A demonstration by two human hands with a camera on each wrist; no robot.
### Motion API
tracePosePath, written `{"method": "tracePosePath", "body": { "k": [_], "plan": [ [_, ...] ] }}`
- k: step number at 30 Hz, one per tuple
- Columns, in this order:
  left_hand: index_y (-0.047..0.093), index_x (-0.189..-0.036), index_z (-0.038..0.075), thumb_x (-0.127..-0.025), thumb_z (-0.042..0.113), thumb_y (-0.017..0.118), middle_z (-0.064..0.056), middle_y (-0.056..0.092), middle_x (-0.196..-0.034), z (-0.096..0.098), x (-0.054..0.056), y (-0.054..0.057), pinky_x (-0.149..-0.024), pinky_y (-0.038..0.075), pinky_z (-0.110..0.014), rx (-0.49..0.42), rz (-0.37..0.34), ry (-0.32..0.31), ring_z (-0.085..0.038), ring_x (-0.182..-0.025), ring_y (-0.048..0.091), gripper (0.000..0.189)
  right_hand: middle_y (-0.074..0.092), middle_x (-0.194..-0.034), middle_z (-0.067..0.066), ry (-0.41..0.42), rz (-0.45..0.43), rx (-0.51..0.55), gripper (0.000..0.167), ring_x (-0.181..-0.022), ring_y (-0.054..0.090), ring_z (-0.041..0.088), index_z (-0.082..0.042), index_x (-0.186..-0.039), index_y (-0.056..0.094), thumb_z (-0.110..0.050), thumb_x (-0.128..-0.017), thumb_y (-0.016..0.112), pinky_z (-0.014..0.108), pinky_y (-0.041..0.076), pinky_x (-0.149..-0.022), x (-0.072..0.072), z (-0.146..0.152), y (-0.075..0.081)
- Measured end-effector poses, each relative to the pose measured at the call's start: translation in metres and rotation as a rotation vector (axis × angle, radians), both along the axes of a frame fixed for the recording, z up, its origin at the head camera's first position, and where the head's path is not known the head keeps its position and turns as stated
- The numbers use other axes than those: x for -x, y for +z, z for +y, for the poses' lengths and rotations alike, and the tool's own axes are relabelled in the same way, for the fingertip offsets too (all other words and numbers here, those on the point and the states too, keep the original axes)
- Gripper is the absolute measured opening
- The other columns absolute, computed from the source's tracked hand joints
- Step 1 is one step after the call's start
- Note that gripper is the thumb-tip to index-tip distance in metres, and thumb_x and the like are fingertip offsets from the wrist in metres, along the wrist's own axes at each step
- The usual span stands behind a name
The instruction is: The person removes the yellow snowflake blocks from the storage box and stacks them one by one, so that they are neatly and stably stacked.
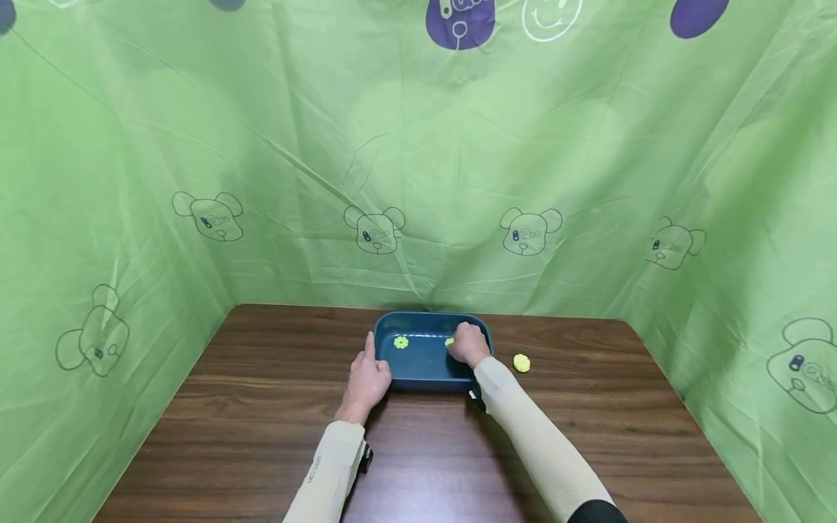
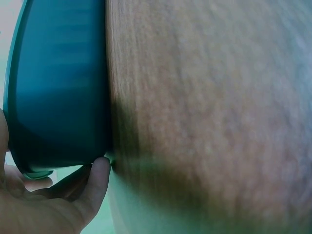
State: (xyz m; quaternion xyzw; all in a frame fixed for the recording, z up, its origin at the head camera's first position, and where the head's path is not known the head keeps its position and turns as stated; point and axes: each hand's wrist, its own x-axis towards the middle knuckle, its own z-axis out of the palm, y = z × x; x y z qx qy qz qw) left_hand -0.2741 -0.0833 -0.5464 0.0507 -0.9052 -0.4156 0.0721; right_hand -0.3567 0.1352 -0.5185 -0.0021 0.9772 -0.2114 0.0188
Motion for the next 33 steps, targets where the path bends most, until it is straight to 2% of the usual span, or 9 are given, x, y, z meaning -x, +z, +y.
{"method": "tracePosePath", "body": {
  "k": [3, 7, 13, 17, 23, 26, 30, 33],
  "plan": [
    [0.020, -0.163, 0.009, -0.095, 0.016, 0.047, -0.026, 0.056, -0.135, 0.000, -0.001, 0.002, -0.103, 0.046, -0.056, -0.002, -0.006, -0.001, -0.040, -0.120, 0.058, 0.073, 0.029, -0.057, -0.001, -0.007, -0.025, 0.015, 0.045, -0.056, 0.038, 0.019, -0.014, -0.055, 0.036, -0.008, -0.086, 0.068, 0.034, 0.036, -0.056, 0.001, 0.001, 0.000],
    [0.020, -0.163, 0.010, -0.096, 0.016, 0.047, -0.026, 0.056, -0.137, -0.001, -0.002, 0.001, -0.103, 0.046, -0.055, 0.003, -0.003, 0.000, -0.041, -0.124, 0.057, 0.073, 0.030, -0.060, -0.001, 0.001, -0.036, 0.015, 0.042, -0.057, 0.039, 0.019, -0.014, -0.059, 0.036, -0.011, -0.087, 0.067, 0.033, 0.036, -0.056, 0.003, 0.002, -0.004],
    [0.021, -0.163, 0.010, -0.095, 0.015, 0.047, -0.026, 0.058, -0.133, 0.000, -0.003, 0.001, -0.100, 0.048, -0.055, 0.004, 0.019, -0.003, -0.042, -0.120, 0.059, 0.073, 0.027, -0.059, -0.001, 0.000, -0.031, 0.014, 0.046, -0.057, 0.036, 0.019, -0.014, -0.057, 0.034, -0.012, -0.088, 0.068, 0.034, 0.036, -0.058, 0.003, 0.003, -0.007],
    [0.020, -0.163, 0.011, -0.095, 0.016, 0.047, -0.026, 0.057, -0.135, 0.001, -0.004, 0.001, -0.101, 0.047, -0.055, 0.001, 0.008, -0.003, -0.041, -0.121, 0.059, 0.073, 0.027, -0.059, -0.001, 0.001, -0.014, 0.021, 0.045, -0.057, 0.034, 0.019, -0.013, -0.058, 0.035, -0.011, -0.088, 0.069, 0.034, 0.034, -0.058, 0.000, 0.003, -0.008],
    [0.019, -0.163, 0.010, -0.096, 0.017, 0.047, -0.026, 0.057, -0.136, 0.001, -0.004, 0.001, -0.102, 0.047, -0.055, -0.002, 0.006, -0.010, -0.041, -0.121, 0.059, 0.074, 0.049, -0.076, 0.007, 0.015, 0.053, 0.049, 0.018, -0.069, 0.050, 0.024, -0.007, -0.084, 0.051, -0.007, -0.086, 0.069, 0.037, 0.043, -0.064, -0.008, 0.003, -0.008],
    [0.019, -0.163, 0.010, -0.096, 0.017, 0.047, -0.026, 0.056, -0.137, 0.001, -0.004, 0.001, -0.103, 0.047, -0.054, 0.002, 0.005, -0.011, -0.041, -0.123, 0.058, 0.074, 0.059, -0.085, 0.010, 0.041, 0.108, 0.063, 0.013, -0.076, 0.057, 0.026, -0.004, -0.094, 0.058, -0.002, -0.084, 0.067, 0.040, 0.049, -0.070, -0.011, 0.005, -0.004],
    [0.019, -0.163, 0.008, -0.095, 0.017, 0.047, -0.026, 0.056, -0.138, 0.000, -0.004, 0.001, -0.103, 0.046, -0.055, -0.002, 0.010, -0.010, -0.042, -0.125, 0.057, 0.074, 0.066, -0.087, 0.009, 0.095, 0.161, 0.096, 0.010, -0.078, 0.061, 0.023, -0.003, -0.097, 0.064, -0.004, -0.088, 0.068, 0.041, 0.052, -0.074, -0.013, 0.008, 0.006],
    [0.020, -0.163, 0.008, -0.094, 0.016, 0.047, -0.027, 0.056, -0.137, 0.000, -0.004, 0.002, -0.102, 0.046, -0.056, -0.004, 0.018, -0.011, -0.043, -0.125, 0.057, 0.074, 0.069, -0.085, 0.008, 0.126, 0.194, 0.140, 0.009, -0.077, 0.063, 0.021, -0.003, -0.098, 0.069, -0.008, -0.090, 0.070, 0.040, 0.054, -0.075, -0.012, 0.013, 0.021]
  ]
}}
